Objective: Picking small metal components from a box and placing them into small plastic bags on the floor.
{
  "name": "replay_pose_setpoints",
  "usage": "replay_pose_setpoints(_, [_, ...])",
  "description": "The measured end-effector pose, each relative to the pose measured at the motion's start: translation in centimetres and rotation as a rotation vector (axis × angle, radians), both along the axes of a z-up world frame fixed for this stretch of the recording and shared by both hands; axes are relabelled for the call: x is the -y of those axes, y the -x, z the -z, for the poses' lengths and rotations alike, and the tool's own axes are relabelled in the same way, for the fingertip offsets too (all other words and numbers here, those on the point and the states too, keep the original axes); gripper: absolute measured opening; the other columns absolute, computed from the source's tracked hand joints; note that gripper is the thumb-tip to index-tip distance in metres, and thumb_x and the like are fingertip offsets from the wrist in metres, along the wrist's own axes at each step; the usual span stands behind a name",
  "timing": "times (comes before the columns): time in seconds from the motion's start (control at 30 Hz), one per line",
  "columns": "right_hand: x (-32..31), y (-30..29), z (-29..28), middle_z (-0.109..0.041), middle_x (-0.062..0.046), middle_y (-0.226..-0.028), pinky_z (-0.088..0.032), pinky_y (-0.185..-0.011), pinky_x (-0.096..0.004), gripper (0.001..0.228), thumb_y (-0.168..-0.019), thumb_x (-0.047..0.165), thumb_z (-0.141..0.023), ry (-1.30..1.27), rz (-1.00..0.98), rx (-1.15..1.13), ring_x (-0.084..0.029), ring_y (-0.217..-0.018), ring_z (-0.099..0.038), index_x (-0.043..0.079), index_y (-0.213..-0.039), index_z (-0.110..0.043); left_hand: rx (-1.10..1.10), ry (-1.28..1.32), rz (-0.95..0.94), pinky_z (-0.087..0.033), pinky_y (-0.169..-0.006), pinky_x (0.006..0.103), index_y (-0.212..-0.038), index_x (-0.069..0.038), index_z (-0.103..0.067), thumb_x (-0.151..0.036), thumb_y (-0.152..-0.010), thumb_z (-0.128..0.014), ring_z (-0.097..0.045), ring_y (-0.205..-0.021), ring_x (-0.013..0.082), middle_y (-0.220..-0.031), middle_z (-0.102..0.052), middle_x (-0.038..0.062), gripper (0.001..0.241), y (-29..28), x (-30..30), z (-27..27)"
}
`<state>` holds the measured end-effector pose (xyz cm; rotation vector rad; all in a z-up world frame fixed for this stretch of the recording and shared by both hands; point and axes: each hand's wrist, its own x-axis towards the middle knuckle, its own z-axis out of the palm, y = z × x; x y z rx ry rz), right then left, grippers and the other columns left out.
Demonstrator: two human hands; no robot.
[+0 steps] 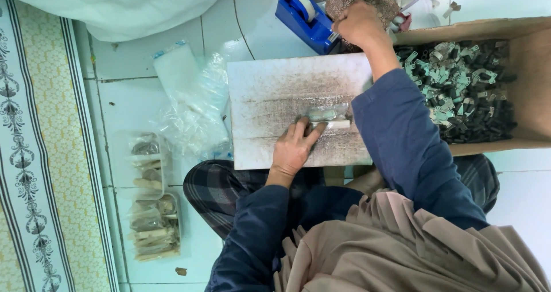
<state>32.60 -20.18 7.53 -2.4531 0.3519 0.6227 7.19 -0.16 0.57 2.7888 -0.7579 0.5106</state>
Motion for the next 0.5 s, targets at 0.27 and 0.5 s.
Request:
replay_pose_setpoints(0.27, [2.2, -0.4, 5.3, -0.070, -0.011, -0.104, -0.054, -0.096, -0.047, 0.020, -0.101, 0.024, -0.073, 0.083, 0.011, -0.128, -0.029, -0.096, -0.066, 0.009, -0.088, -0.074, -0.018, 0.008, 0.002, -0.056, -0.049, 0.0296, -0.136, -0.034, -0.057, -0.001, -0.087, -0.064, -0.062, -0.084, 0.0186, -0.119, -0.058, 0.005, 0.060, 0.0, 0.0, 0.1])
replay_pose_setpoints(0.5, [0.4, -0.9, 6.3, -0.044, -0.018, -0.156, -0.026, -0.117, -0.060, 0.064, -0.098, 0.043, -0.068, 0.499, -0.139, -0.176, -0.039, -0.150, -0.027, -0.001, -0.143, -0.053, -0.008, 0.021, 0.004, -0.056, -0.051, 0.0294, -0.136, -0.033, -0.057, 0.002, -0.088, -0.063, -0.062, -0.083, 0.0184, -0.118, -0.058, 0.005, 0.060, 0.1, 0.0, -0.2])
